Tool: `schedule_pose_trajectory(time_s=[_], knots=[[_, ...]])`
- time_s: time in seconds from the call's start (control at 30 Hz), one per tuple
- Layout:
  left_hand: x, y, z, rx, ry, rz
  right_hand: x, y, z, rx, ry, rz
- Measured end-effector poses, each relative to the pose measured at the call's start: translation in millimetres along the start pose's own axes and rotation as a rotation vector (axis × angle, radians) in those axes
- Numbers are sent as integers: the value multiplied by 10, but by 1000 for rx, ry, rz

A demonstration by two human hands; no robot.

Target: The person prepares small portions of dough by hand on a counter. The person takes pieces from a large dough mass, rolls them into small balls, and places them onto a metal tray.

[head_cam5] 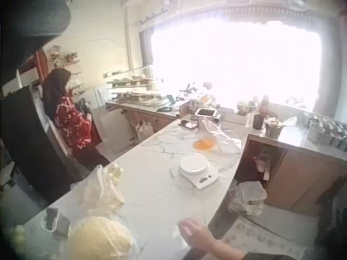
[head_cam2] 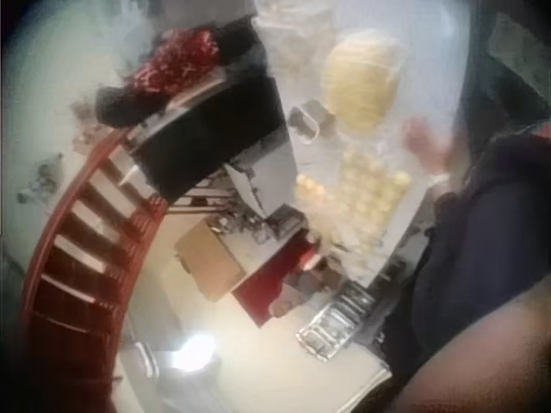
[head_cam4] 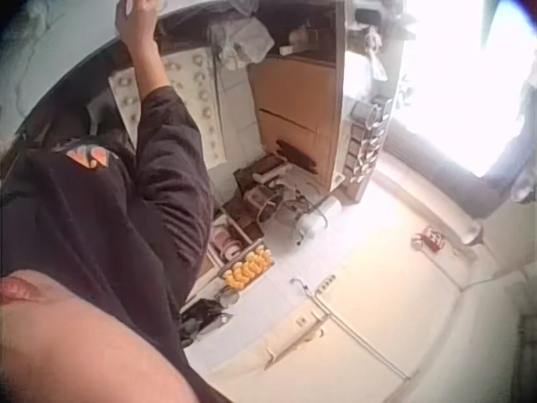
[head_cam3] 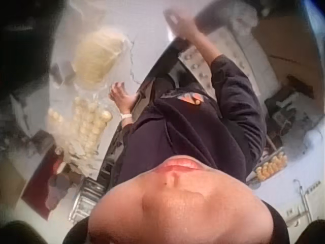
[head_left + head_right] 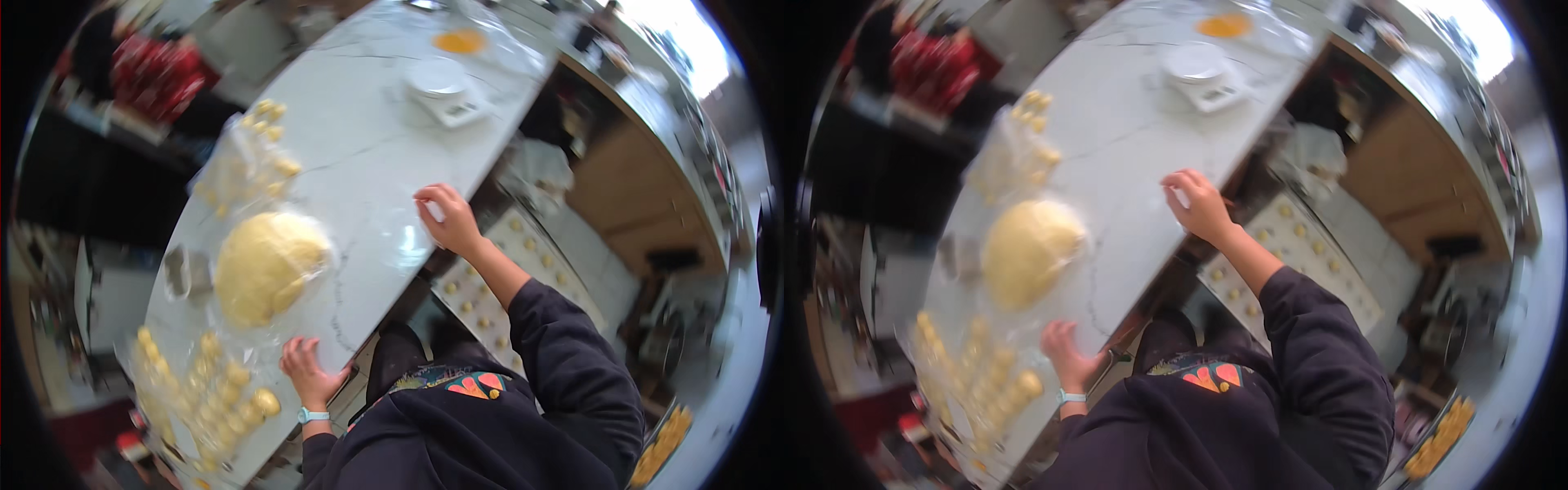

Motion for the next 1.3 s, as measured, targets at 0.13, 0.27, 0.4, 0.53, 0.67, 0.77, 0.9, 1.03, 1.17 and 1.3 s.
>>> schedule_pose_trajectory(time_s=[0.13,0.27,0.4,0.53,0.67,0.77,0.9,1.03,1.17,1.3], knots=[[-7,1,35,-40,17,79,1624,-577,-206,-120,165,247],[17,-8,32,-43,109,85,2527,-1318,-442,-115,221,137],[32,42,64,-73,141,88,3178,-1987,-687,-13,191,48],[93,114,125,-112,97,129,3607,-2429,-793,88,114,80],[289,273,132,-62,-19,223,3870,-2660,-885,13,492,208],[329,298,139,-134,125,270,4023,-2665,-834,3,628,313],[300,243,107,-141,165,261,4172,-2654,-854,-24,553,357],[374,184,56,-59,157,294,3996,-2912,-1395,47,67,184],[434,229,35,63,66,68,3610,-2817,-1625,151,-102,-45],[258,131,57,15,156,17,3211,-2447,-1489,208,-119,-160]])
Point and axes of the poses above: each hand's wrist, its own y-axis away from the middle knuckle, its own x-axis out of the palm, z = x × y, the point moved 9 cm from there along -y, towards the middle knuckle, and after that the axes turned 6 degrees about -z, right-handed, at the moved point
